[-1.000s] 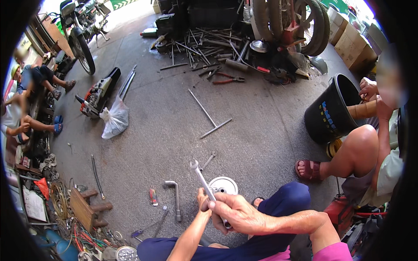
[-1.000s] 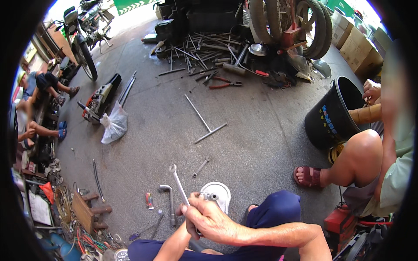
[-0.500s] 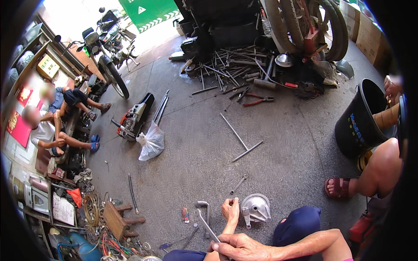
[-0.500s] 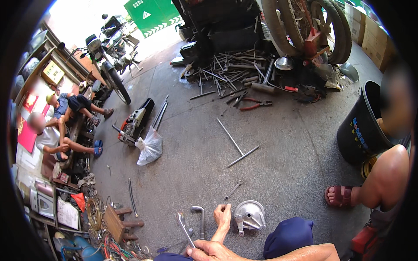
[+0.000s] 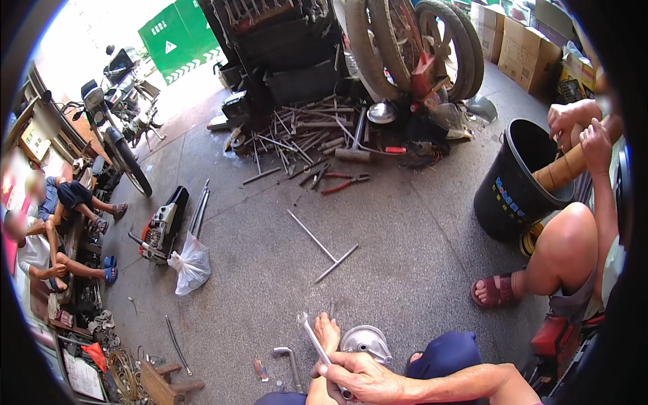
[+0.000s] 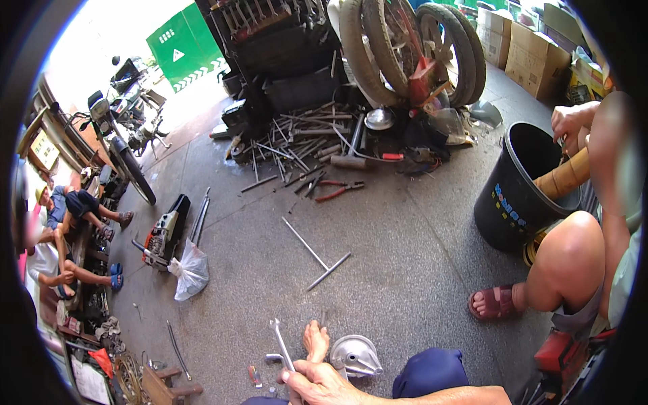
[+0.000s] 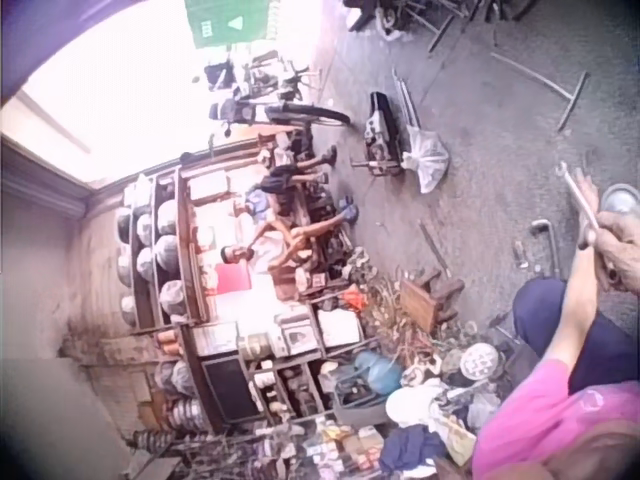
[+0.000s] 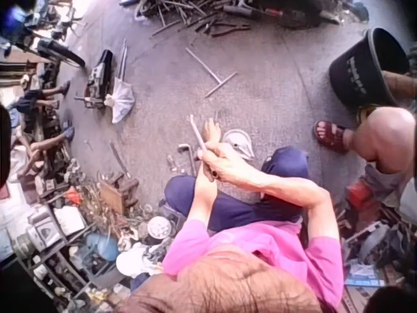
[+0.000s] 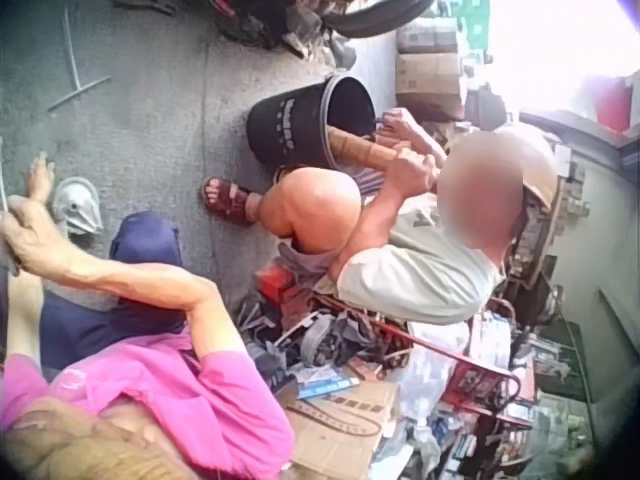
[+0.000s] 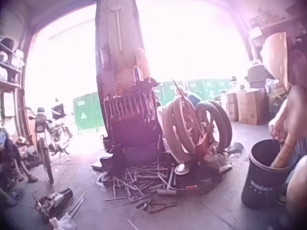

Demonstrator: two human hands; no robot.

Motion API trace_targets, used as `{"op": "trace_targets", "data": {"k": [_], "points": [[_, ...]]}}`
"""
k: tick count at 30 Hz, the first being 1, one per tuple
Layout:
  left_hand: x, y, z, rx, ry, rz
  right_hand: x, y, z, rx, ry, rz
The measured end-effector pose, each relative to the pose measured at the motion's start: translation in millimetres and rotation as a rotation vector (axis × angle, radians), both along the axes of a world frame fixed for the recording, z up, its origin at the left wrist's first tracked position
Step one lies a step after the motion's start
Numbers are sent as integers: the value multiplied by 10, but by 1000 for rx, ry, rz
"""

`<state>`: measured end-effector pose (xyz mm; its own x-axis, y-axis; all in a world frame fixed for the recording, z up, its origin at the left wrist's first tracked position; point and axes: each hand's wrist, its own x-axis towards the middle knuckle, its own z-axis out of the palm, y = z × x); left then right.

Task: The person sits on the floor of a workshop and uses a wrench and a screwdriver to tighten and adjust a silver metal housing. They manipulate the part with both hands, switching between tools to secure components.

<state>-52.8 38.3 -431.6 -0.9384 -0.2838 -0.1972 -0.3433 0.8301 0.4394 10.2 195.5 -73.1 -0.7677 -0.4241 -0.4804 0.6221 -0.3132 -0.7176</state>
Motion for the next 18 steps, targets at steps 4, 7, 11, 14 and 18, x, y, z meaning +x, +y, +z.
{"op": "trace_targets", "data": {"k": [4, 7, 11, 14, 18], "points": [[87, -250, 137, 212, 78, 48, -111, 36, 199, -90, 90, -52], [163, -419, 394, 715, 116, 256, -293, 122, 310, -148, -48, -304], [219, -321, 1051, 1129, 99, 334, -358, 379, 432, -184, 12, -564], [459, -458, 1154, 1218, 40, 377, -364, 331, 459, -205, 89, -600], [757, -419, 1248, 1177, 17, 341, -317, 162, 497, -227, 9, -502]]}}
